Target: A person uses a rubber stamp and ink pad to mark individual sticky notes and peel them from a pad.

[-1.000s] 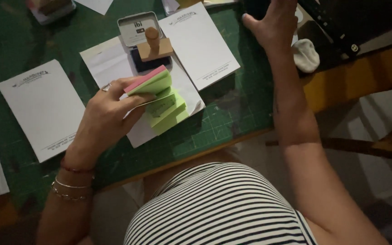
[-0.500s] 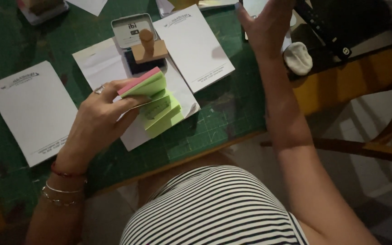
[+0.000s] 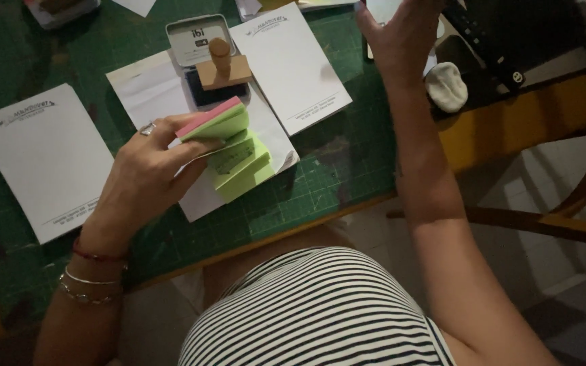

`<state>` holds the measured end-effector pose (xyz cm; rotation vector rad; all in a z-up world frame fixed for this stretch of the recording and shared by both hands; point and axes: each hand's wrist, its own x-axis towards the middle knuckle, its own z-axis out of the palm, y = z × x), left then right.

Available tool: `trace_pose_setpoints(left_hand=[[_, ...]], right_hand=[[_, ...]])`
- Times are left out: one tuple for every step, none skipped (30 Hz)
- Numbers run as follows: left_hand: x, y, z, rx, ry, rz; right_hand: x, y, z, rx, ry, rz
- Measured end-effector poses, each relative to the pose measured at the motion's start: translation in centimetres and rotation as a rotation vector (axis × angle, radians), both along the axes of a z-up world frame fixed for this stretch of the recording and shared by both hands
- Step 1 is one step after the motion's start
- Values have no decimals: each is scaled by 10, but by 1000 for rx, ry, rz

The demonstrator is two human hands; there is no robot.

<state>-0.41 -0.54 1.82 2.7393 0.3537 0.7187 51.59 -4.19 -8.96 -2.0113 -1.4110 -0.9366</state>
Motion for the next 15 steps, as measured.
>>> trace_pose_setpoints(left_hand=[[0,1,-1,33,-5,-1],[-1,1,-2,66,-10,-1],[-1,1,-3,64,-6,7],[-1,1,-4,60,-21,1],[-1,1,-5,55,-38,-3],[0,1,-3,54,-36,8],[0,-1,-1,35,-44,2],[-1,-2,0,17,-51,-3],[-1,-2,-2,13,-49,17],[-2,-1,-5,53,-58,16],[-1,1,-7,98,-68,9],[-2,2,-10,98,-69,24],[-2,4,-12,94,-83,1],[-2,5,-15,90,-97,-22],[-3,6,-17,89,-99,-9]], right_hand=[[1,-2,-4,-95,54,-23],[2,-3,-7,-190,107,-45],[1,-5,-6,-193,109,-36],[-1,-8,-6,-270,136,-62],[-2,-9,-4,-348,160,-85],[0,-6,-3,-350,160,-73],[0,-4,-4,-391,131,-98],[0,-2,-5,-432,101,-123],[-8,-5,5,-438,98,-103],[-17,-8,16,-462,135,-114],[-23,-11,28,-482,170,-131],[-36,-11,38,-484,165,-117],[-47,-12,49,-381,60,-52],[-58,-14,60,-277,-44,16],[-74,-12,68,-278,-49,28]])
